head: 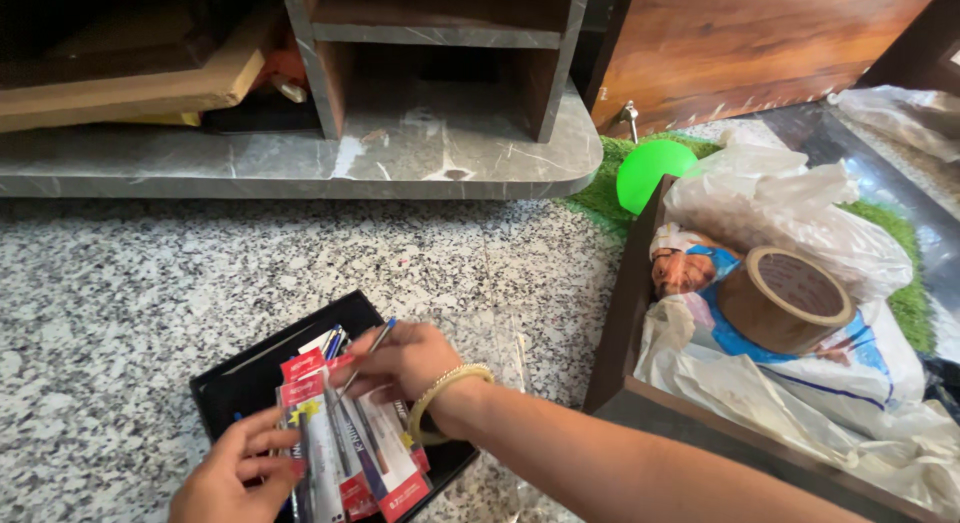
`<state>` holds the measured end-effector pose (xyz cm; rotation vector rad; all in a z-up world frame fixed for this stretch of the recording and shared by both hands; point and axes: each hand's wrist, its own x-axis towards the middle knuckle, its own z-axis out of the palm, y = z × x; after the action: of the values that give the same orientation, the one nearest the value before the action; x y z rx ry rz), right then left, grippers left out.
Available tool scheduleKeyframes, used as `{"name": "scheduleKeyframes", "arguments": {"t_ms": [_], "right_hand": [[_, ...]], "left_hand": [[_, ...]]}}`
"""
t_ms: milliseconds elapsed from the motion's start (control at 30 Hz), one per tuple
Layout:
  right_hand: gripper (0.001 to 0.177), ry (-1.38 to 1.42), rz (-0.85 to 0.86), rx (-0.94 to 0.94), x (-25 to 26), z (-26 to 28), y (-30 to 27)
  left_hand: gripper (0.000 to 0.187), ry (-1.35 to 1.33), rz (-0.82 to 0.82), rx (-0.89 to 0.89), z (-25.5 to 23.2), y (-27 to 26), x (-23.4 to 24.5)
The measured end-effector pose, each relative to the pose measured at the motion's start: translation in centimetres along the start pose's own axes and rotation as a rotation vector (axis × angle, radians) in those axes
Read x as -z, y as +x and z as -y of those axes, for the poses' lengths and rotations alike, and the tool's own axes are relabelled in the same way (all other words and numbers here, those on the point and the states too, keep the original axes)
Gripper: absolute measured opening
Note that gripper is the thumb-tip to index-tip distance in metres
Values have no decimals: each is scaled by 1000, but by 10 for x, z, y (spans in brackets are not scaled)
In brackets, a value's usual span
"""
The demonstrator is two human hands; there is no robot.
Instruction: The person is organizing pens by removing them from their packaging and placing them into a black tray. They handle multiple pens, some in plastic packaging, and arrange them neatly in the tray.
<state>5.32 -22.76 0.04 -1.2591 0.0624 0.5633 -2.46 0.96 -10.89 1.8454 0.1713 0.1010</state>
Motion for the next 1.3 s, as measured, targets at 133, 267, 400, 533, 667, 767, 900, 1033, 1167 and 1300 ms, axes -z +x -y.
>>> {"name": "scheduleKeyframes", "arguments": {"t_ms": [133,267,400,533,667,767,900,1033,1167,1300], "right_hand": [[16,17,0,-89,-11,-12,-7],[28,54,-101,-41,-14,-11,-3],[16,18,-49,-25,-12,-5,-4],[10,-250,31,-36,-11,2,-12],[13,-436,265,0,-21,3,-24],[17,-640,221,125,-33,1,-33],[15,-575,130,142,-36,0,-35],[21,-753,-33,246,-34,1,-38],[32,-866,-147,201,-33,0,-40],[31,-668,-107,156,-36,-17,-44]], "left_hand": [[35,-70,42,186,-9,1,-14],[22,22,-18,280,-40,4,-19],[20,91,-131,297,-69,6,-9],[25,-101,-257,347,-86,12,-3],[31,-321,-362,340,-95,19,-11],[29,-382,-352,297,-102,17,-24],[23,-353,-203,271,-102,15,-29],[22,-56,-168,278,-102,14,-36],[21,-173,-142,383,-102,12,-42],[21,-189,-250,354,-96,9,-41]]}}
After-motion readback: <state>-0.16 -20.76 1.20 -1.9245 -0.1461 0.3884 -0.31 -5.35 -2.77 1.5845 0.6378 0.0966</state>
